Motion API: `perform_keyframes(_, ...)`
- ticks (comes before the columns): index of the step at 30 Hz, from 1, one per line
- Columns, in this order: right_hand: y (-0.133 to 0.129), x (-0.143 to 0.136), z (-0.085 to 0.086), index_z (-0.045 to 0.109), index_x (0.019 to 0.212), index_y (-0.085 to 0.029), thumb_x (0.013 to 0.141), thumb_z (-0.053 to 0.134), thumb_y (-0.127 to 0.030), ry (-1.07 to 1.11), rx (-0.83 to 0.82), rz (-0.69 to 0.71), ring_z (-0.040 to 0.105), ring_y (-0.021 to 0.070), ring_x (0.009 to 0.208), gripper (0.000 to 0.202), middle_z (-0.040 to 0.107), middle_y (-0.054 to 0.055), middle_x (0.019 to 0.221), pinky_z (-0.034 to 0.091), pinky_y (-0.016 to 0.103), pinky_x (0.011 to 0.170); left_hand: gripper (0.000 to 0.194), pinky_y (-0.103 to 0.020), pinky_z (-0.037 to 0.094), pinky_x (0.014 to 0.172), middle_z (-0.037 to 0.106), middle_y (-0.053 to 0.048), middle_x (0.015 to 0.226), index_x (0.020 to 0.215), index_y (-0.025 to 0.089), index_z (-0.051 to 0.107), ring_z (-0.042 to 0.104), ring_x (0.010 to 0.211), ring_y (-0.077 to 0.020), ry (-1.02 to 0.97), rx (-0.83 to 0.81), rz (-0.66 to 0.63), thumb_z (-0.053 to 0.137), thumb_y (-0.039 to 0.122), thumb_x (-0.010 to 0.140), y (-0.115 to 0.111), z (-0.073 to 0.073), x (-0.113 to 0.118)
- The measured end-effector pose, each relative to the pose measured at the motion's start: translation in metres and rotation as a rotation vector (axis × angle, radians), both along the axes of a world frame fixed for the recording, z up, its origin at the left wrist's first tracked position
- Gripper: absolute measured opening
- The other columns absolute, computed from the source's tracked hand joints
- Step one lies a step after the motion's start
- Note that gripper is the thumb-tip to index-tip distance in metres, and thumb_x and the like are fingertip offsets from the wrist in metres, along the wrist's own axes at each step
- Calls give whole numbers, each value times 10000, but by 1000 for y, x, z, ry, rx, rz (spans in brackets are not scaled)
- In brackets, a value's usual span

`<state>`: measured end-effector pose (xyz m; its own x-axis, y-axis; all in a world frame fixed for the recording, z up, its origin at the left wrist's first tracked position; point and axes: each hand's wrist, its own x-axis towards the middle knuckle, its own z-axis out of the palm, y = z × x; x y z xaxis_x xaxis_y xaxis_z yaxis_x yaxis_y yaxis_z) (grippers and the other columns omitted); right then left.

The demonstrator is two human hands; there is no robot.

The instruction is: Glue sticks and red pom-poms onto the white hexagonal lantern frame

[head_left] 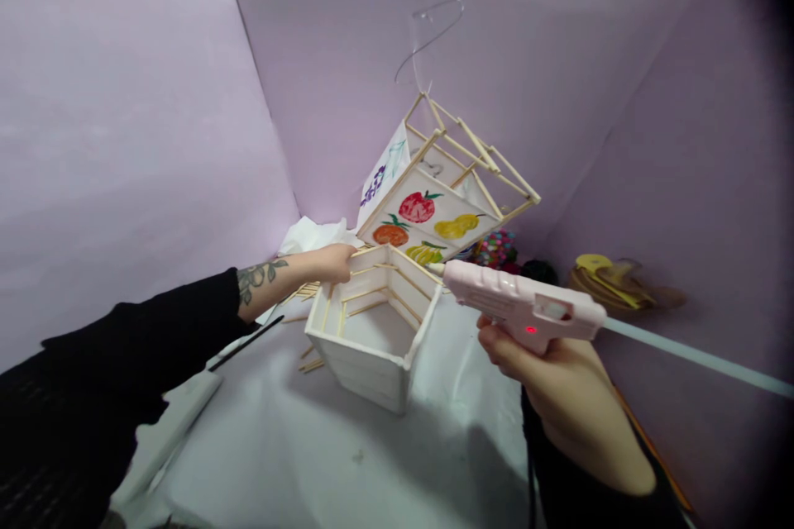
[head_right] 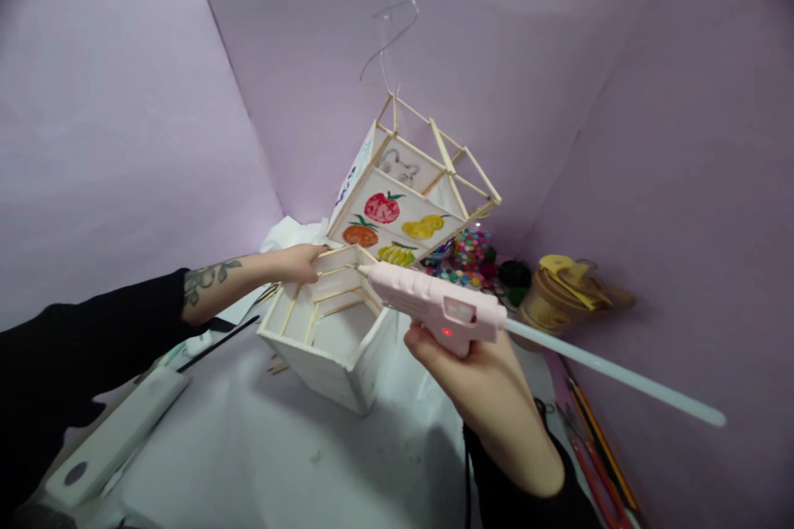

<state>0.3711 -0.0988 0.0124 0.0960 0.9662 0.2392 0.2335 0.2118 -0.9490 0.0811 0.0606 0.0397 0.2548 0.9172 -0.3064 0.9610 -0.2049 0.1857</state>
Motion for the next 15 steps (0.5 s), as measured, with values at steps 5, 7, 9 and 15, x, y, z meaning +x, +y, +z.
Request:
perform_keyframes(5,1,1,-1,766,1017,-212,797,745,-531,-17,19,4,673,310,923,388,729,90,899,538,426,822,415,-370,556,885,720,-86,1105,1220,136,667,675,1000,-260,-61,-22,-15,718,252,825,-4,3,3)
perform_keyframes(7,2,0,0,765,1031,-211,797,745,-525,-13,19,12,674,302,904,392,728,88,886,540,416,807,373,-425,571,897,678,-91,1179,1232,136,637,666,1035,-254,-72,-22,-15,668,354,932,-6,4,5)
perform_keyframes(9,2,-1,1,764,1045,-214,793,748,-524,-6,19,8,672,289,867,400,725,82,861,542,400,776,369,-449,579,897,651,-86,1217,1235,144,625,659,1054,-256,-77,-26,-16,635,397,966,-7,4,7)
perform_keyframes(15,2,-1,1,767,978,-209,786,738,-512,-13,16,-4,672,283,845,359,720,75,836,542,398,766,362,-449,580,900,644,-86,1230,1235,145,625,654,1066,-262,-80,-39,-10,643,382,962,-8,5,10)
